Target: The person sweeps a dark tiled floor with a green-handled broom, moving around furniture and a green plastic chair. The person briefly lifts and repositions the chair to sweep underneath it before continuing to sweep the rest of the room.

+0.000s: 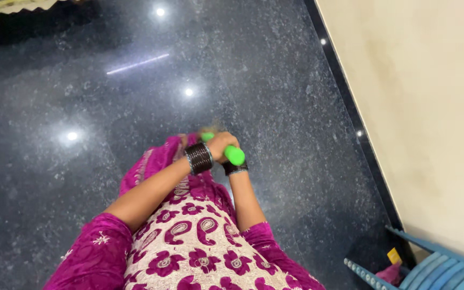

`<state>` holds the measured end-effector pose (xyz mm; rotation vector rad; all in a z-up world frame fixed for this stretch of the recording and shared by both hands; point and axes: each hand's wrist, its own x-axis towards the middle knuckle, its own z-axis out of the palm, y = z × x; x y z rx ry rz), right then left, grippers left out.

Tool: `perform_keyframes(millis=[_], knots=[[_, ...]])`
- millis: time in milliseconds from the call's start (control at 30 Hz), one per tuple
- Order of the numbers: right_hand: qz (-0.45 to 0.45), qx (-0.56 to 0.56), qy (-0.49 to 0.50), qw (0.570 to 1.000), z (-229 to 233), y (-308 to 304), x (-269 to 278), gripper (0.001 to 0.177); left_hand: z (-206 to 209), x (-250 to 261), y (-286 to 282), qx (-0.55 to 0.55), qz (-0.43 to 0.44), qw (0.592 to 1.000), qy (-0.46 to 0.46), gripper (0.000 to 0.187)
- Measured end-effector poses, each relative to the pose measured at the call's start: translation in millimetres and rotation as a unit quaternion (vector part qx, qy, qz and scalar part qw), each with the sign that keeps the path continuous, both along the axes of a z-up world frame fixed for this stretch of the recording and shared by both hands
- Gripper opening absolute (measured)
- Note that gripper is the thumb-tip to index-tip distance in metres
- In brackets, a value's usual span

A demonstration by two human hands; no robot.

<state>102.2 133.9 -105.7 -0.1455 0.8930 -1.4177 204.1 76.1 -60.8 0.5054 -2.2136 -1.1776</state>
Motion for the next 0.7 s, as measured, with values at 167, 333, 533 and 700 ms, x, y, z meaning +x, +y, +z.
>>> perform_keyframes(millis=[167,333,533,700], knots=[[0.196,0.043,-0.452,0.869,8,-24,9,0.032,6,12,22,-0.043,0.037,0.981,-0.185,0.024],[0.268,0.135,-0.239,0.923,40,-54,54,0.036,70,73,26,-0.023,0.135,0.975,-0.177,0.029],[0.461,0.172,-0.246,0.835,20,-87,110,0.036,142,126,36,-0.036,0.217,0.924,-0.314,0.047],[0.465,0.09,-0.215,0.854,2,-76,210,0.037,177,202,41,0.018,0.369,0.888,-0.275,0.058]])
